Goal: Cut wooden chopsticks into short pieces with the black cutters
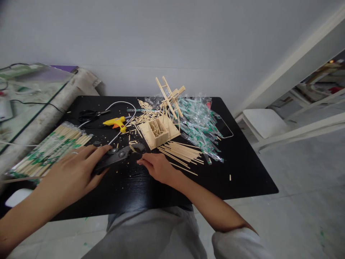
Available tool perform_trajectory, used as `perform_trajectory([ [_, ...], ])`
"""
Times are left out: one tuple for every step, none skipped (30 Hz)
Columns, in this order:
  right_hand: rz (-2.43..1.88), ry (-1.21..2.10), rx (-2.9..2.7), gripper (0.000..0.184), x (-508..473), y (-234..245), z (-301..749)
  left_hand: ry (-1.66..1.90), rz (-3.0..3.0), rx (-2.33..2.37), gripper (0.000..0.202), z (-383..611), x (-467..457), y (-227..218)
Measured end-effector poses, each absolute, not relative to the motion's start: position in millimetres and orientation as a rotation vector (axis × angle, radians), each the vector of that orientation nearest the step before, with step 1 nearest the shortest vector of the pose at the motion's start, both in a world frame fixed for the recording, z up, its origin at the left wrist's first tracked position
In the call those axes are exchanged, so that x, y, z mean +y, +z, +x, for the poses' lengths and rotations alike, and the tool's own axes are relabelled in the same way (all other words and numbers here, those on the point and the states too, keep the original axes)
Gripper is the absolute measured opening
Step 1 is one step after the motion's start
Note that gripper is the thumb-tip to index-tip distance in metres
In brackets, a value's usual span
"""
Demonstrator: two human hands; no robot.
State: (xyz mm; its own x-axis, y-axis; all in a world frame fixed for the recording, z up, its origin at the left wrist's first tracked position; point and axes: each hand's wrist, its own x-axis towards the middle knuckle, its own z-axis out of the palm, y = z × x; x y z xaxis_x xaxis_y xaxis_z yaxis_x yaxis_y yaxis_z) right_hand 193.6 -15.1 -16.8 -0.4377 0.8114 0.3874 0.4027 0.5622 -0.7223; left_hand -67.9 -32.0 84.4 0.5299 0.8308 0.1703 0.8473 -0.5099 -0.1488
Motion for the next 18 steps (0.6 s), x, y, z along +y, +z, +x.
perform_trajectory([
  [-0.96, 0.701, -2.051, 0.022, -15.1, -16.9, 193.6, -0.122, -2.557, -1.414, 0.046, -68.6, -32.1, 83.9],
  [-0.954, 0.695, -2.048, 0.023, -15.2, -17.1, 193.5, -0.132, -2.559, -1.399, 0.045, -69.2, -32.3, 83.3],
  [-0.953, 0.687, -2.047, 0.024, -15.2, -17.4, 193.5, -0.139, -2.56, -1.382, 0.044, -69.6, -32.5, 82.8],
  [-0.956, 0.683, -2.047, 0.025, -15.1, -17.9, 193.3, -0.143, -2.557, -1.365, 0.043, -69.7, -32.8, 82.5],
  [-0.96, 0.678, -2.047, 0.025, -15.1, -18.3, 193.2, -0.142, -2.552, -1.351, 0.042, -69.5, -33.0, 82.4],
  [-0.965, 0.675, -2.048, 0.026, -15.0, -18.7, 193.1, -0.14, -2.546, -1.335, 0.04, -69.2, -33.2, 82.5],
  [-0.971, 0.677, -2.051, 0.026, -14.9, -19.1, 192.9, -0.139, -2.539, -1.323, 0.038, -68.7, -33.3, 82.8],
  [-0.977, 0.679, -2.053, 0.025, -14.7, -19.4, 192.8, -0.137, -2.532, -1.312, 0.036, -68.0, -33.4, 83.3],
  [-0.985, 0.68, -2.055, 0.026, -14.7, -19.5, 192.7, -0.134, -2.527, -1.302, 0.034, -67.4, -33.5, 83.8],
  [-0.99, 0.681, -2.057, 0.026, -14.6, -19.5, 192.7, -0.13, -2.52, -1.297, 0.032, -66.8, -33.6, 84.3],
  [-0.993, 0.681, -2.06, 0.026, -14.6, -19.4, 192.8, -0.123, -2.517, -1.294, 0.03, -66.4, -33.8, 84.7],
  [-0.997, 0.681, -2.059, 0.027, -14.6, -19.3, 192.8, -0.114, -2.513, -1.293, 0.029, -66.2, -34.0, 84.9],
  [-0.997, 0.684, -2.059, 0.027, -14.7, -19.2, 192.9, -0.103, -2.509, -1.296, 0.027, -66.3, -34.3, 85.0],
  [-0.995, 0.685, -2.059, 0.027, -14.7, -19.1, 193.0, -0.091, -2.503, -1.3, 0.026, -66.6, -34.7, 84.8],
  [-0.994, 0.686, -2.059, 0.027, -14.8, -19.2, 193.0, -0.081, -2.497, -1.307, 0.026, -67.0, -35.1, 84.4],
  [-0.993, 0.686, -2.059, 0.027, -14.8, -19.3, 193.0, -0.07, -2.492, -1.314, 0.026, -67.5, -35.6, 84.0],
  [-0.992, 0.685, -2.062, 0.027, -14.7, -19.5, 193.1, -0.059, -2.488, -1.323, 0.026, -67.9, -36.0, 83.5],
  [-0.99, 0.68, -2.067, 0.027, -14.7, -19.7, 193.1, -0.048, -2.481, -1.335, 0.027, -68.2, -36.4, 83.1],
])
